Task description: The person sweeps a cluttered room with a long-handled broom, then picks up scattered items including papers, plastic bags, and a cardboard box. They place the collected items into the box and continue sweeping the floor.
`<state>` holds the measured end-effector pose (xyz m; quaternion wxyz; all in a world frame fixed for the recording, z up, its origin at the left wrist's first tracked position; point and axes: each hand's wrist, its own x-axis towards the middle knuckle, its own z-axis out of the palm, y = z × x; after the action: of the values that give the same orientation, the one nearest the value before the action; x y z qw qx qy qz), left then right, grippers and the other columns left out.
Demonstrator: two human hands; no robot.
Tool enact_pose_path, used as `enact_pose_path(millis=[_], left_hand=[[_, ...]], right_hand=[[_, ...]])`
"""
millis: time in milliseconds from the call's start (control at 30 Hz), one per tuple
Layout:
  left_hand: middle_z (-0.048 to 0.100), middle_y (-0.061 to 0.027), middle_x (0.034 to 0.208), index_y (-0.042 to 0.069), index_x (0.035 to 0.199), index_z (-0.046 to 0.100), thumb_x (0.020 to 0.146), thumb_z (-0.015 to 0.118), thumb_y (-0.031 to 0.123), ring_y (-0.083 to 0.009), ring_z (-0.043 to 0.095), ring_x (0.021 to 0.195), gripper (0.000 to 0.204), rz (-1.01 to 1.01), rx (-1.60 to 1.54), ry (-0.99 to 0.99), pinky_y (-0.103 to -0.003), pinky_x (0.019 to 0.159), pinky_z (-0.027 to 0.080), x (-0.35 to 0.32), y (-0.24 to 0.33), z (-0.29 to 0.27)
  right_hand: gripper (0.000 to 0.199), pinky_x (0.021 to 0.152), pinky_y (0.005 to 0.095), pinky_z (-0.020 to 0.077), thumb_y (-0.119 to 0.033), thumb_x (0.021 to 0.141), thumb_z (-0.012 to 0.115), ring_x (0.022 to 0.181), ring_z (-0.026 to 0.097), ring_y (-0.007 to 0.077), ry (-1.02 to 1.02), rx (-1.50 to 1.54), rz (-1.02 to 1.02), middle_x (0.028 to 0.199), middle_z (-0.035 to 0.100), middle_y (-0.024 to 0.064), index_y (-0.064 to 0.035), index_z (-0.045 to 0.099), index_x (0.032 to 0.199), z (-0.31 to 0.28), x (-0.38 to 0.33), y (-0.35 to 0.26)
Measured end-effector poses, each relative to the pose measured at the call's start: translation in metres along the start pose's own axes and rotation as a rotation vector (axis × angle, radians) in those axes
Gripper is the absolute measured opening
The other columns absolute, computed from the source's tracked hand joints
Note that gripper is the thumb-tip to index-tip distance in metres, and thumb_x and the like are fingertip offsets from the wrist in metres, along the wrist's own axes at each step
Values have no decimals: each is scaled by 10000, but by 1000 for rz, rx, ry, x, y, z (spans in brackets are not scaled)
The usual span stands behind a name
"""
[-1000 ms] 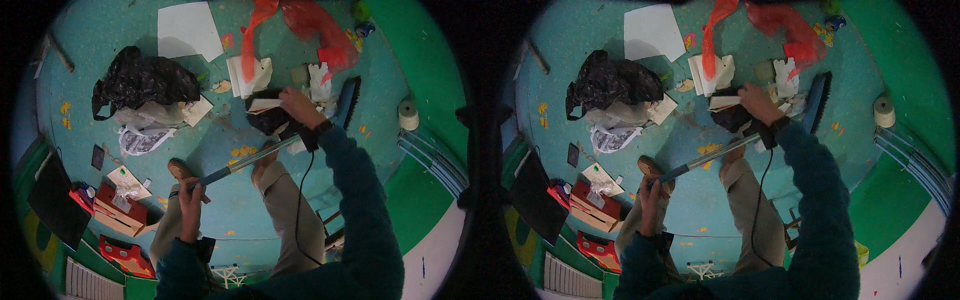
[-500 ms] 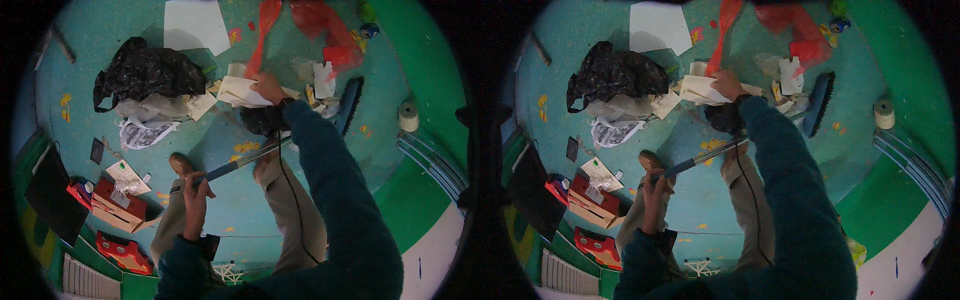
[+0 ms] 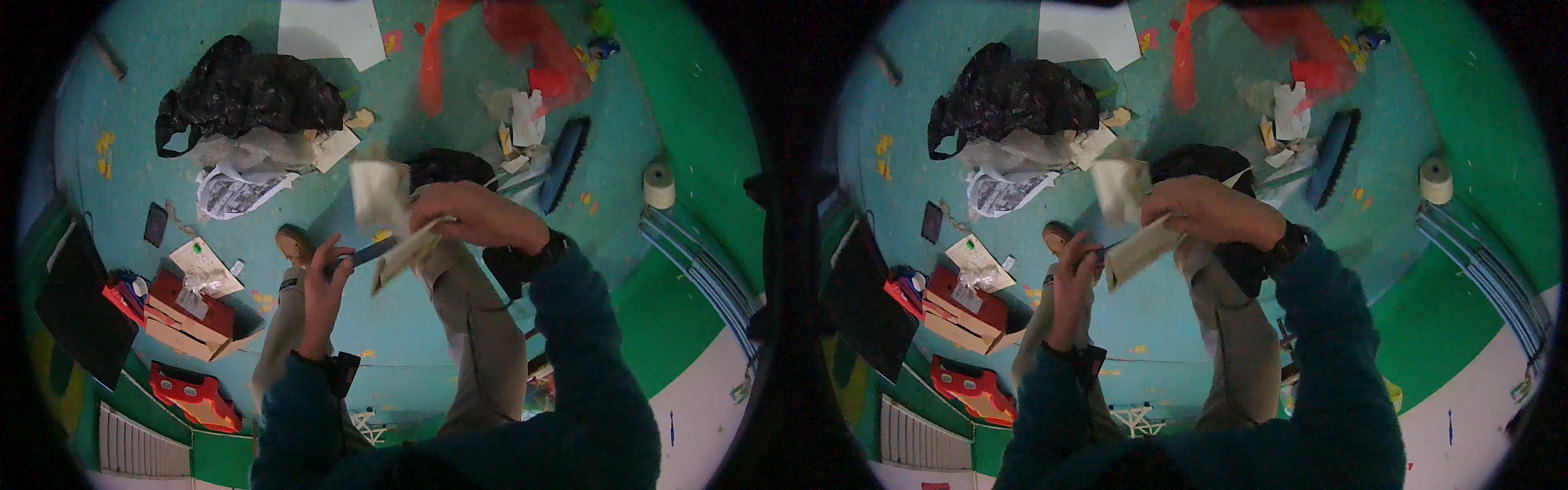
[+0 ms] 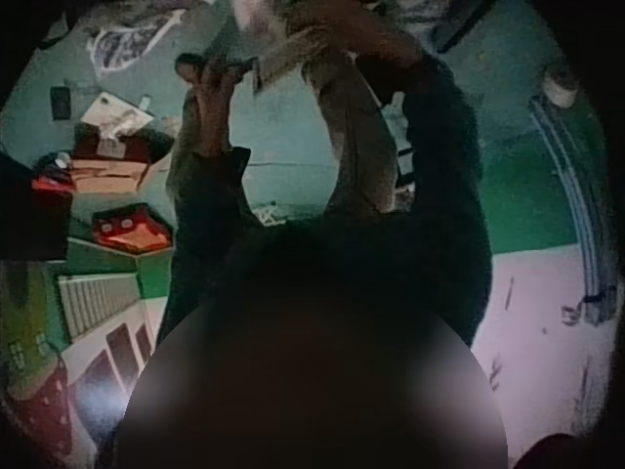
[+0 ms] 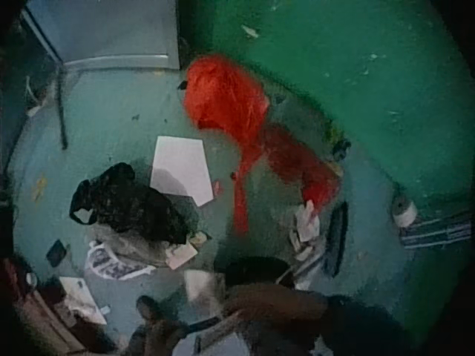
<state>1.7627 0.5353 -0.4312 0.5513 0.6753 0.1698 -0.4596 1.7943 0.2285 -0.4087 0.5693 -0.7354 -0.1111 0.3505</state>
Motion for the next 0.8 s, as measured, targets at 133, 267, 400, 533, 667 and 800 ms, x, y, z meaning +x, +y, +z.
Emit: enact_pose_path(millis=[133,267,400,533,667,800], left_hand=[[569,-96,1160,54,1348,408,931,514,162,-161,550,993,444,-29,-227,-82,-304,842,469,-1,7,3],[538,-81,1218,35,1340,410,947,480,170,-149,521,1057,421,-5,-294,-187,-305,901,436,-8,12,-1],[540,-72,1213,22,1305,437,933,499,155,-146,511,1071,400,-239,-285,-137,-302,919,415,-13,11,-4],[548,-69,1201,6,1271,459,920,510,140,-143,512,1065,378,-133,-240,-126,-297,908,417,-13,3,1],[556,-66,1188,-9,1237,482,908,521,124,-140,514,1058,357,-10,-187,-64,-293,897,419,-13,-2,2],[582,-80,1090,-34,1149,538,871,520,129,-159,524,1009,322,-80,-44,-141,-296,828,442,-11,-3,0]], right_hand=[[332,838,355,453,-58,743,620,975,601,273,-303,357,-114,1035,637,125,-30,607,1074,4,5,-27],[380,819,324,459,-97,713,612,918,600,189,-260,479,-108,1024,642,99,-14,601,1083,18,28,-38],[432,788,309,459,-113,671,603,844,571,146,-280,585,51,966,633,88,4,586,1086,35,48,-45],[430,774,312,460,-114,679,611,816,561,136,-109,391,43,915,627,92,-6,582,1094,54,46,-38],[469,834,289,448,-138,756,648,941,555,152,306,531,247,1080,599,54,-20,533,1195,75,46,-16],[481,844,288,451,-204,802,662,961,533,135,438,576,269,1068,577,44,-27,504,1220,92,49,6]])
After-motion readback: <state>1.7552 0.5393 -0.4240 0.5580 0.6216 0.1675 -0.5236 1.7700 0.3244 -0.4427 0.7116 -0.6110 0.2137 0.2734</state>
